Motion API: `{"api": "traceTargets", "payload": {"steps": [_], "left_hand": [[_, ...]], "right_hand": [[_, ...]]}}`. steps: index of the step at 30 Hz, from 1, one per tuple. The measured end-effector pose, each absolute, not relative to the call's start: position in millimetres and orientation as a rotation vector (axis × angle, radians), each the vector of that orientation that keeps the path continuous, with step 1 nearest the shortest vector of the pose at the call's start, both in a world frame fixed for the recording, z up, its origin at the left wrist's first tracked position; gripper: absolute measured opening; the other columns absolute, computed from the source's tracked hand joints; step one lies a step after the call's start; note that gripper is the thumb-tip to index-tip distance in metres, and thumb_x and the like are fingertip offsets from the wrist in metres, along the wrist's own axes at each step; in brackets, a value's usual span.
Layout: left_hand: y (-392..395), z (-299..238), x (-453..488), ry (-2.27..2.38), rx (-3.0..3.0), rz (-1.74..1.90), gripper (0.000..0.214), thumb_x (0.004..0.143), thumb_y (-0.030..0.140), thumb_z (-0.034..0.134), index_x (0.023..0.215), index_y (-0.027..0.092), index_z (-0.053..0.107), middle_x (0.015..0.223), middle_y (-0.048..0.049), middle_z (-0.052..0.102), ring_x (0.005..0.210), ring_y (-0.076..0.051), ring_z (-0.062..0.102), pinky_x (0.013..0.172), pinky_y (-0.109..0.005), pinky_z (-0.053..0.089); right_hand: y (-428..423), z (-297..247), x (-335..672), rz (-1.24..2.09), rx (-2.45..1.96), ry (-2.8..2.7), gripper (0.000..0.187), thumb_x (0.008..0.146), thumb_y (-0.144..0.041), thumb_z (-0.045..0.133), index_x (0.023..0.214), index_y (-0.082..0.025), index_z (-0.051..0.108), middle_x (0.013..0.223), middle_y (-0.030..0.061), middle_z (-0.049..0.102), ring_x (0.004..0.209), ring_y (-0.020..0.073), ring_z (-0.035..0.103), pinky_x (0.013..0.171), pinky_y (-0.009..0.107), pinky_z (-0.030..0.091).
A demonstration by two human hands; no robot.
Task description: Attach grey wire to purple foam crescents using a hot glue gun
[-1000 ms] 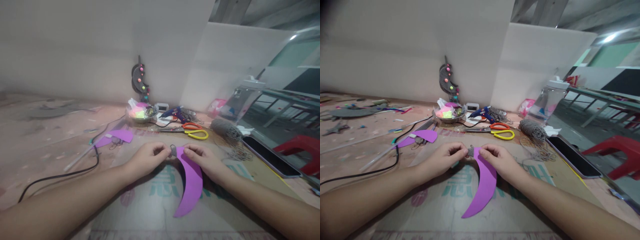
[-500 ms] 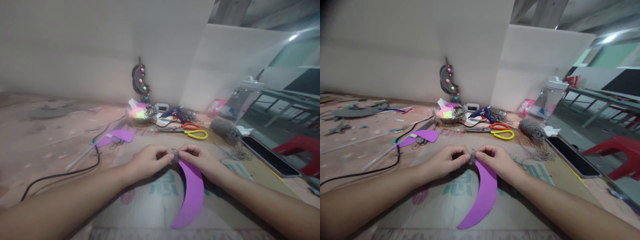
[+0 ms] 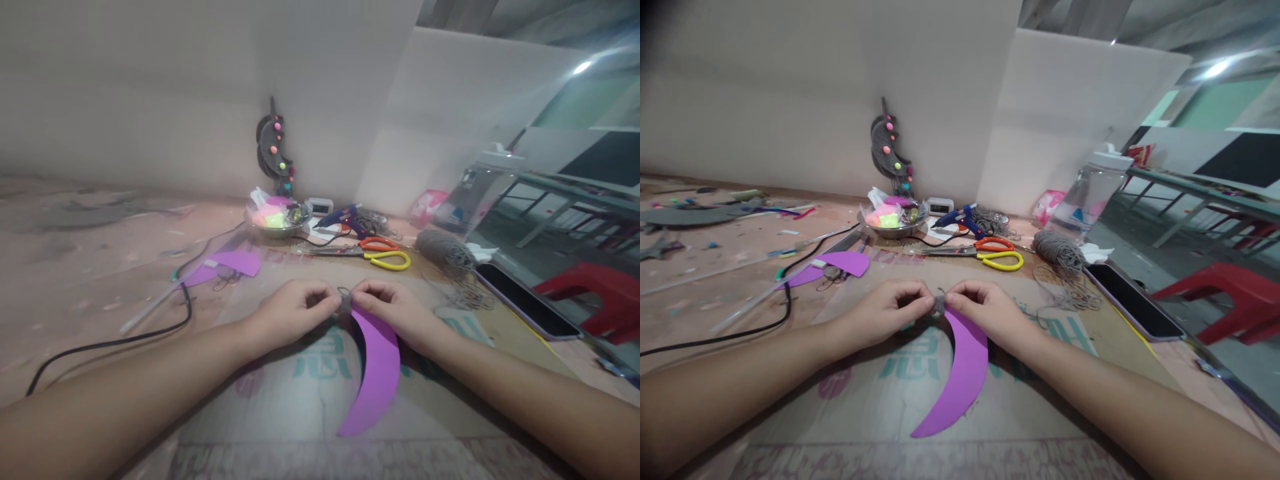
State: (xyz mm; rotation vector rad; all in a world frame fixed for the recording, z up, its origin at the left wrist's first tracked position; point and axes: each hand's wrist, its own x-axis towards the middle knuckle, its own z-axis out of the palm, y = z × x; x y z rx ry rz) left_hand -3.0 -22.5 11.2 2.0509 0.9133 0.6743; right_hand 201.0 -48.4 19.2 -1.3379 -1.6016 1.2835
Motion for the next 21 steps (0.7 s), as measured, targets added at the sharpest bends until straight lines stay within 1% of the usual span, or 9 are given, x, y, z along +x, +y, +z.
{"api": "traceTargets", "payload": {"steps": [3, 6, 9, 12, 14, 17, 21], "left_hand": [[-22.0, 9.0, -3.3, 0.896, 2.075, 0.657, 0.032, 0.09, 0.038, 0.046, 0.076, 0.017, 0.065, 0.072, -0.0001, 0.063, 0.068, -0.013, 0.055, 0.062, -0.022, 0.04], [-21.5, 7.2, -3.9, 0.895, 2.097, 0.634, 0.032, 0.09, 0.039, 0.045, 0.076, 0.017, 0.064, 0.072, 0.0, 0.062, 0.069, -0.014, 0.055, 0.062, -0.023, 0.04], [-21.4, 7.4, -4.2, 0.896, 2.088, 0.633, 0.032, 0.09, 0.039, 0.045, 0.077, 0.017, 0.064, 0.073, -0.0001, 0.063, 0.07, -0.014, 0.056, 0.064, -0.024, 0.041], [-21.8, 9.4, -3.9, 0.892, 2.053, 0.648, 0.031, 0.09, 0.037, 0.045, 0.077, 0.017, 0.065, 0.075, -0.0005, 0.064, 0.071, -0.014, 0.056, 0.065, -0.023, 0.042], [-22.1, 10.9, -3.6, 0.9, 2.037, 0.664, 0.03, 0.09, 0.036, 0.046, 0.077, 0.016, 0.065, 0.075, -0.0008, 0.065, 0.071, -0.014, 0.056, 0.065, -0.023, 0.042], [-22.0, 11.8, -3.5, 0.915, 2.039, 0.675, 0.029, 0.089, 0.035, 0.047, 0.077, 0.016, 0.065, 0.074, -0.0008, 0.065, 0.07, -0.014, 0.056, 0.064, -0.023, 0.041], [-21.3, 10.0, -4.0, 0.891, 2.044, 0.672, 0.029, 0.09, 0.035, 0.046, 0.078, 0.017, 0.065, 0.076, -0.0007, 0.066, 0.07, -0.013, 0.056, 0.064, -0.023, 0.041]], "right_hand": [[-48.3, 19.0, 199.1, 1.263, -1.311, -1.639, 0.031, 0.075, -0.049, 0.068, 0.076, -0.018, 0.063, 0.07, -0.0008, 0.059, 0.063, 0.0119, 0.051, 0.058, 0.024, 0.039], [-49.2, 19.5, 198.9, 1.236, -1.316, -1.678, 0.031, 0.076, -0.048, 0.068, 0.075, -0.017, 0.063, 0.068, -0.0015, 0.058, 0.06, 0.0109, 0.049, 0.056, 0.024, 0.038], [-49.7, 19.1, 200.7, 1.235, -1.349, -1.678, 0.037, 0.08, -0.053, 0.062, 0.074, -0.017, 0.061, 0.064, -0.0025, 0.055, 0.057, 0.0099, 0.046, 0.052, 0.023, 0.035], [-49.4, 18.9, 203.0, 1.258, -1.374, -1.622, 0.045, 0.083, -0.06, 0.054, 0.076, -0.017, 0.061, 0.066, -0.001, 0.057, 0.057, 0.0108, 0.048, 0.053, 0.023, 0.037], [-49.2, 19.5, 203.8, 1.261, -1.378, -1.592, 0.044, 0.08, -0.061, 0.057, 0.077, -0.017, 0.062, 0.069, 0.0001, 0.059, 0.059, 0.0118, 0.05, 0.053, 0.024, 0.038], [-49.7, 20.5, 203.1, 1.274, -1.374, -1.604, 0.037, 0.075, -0.055, 0.066, 0.075, -0.018, 0.063, 0.071, 0.0006, 0.06, 0.062, 0.0128, 0.052, 0.056, 0.024, 0.04], [-50.8, 20.3, 200.6, 1.283, -1.356, -1.626, 0.029, 0.075, -0.048, 0.067, 0.074, -0.02, 0.063, 0.068, -0.0007, 0.058, 0.061, 0.0123, 0.05, 0.056, 0.024, 0.039]]}}
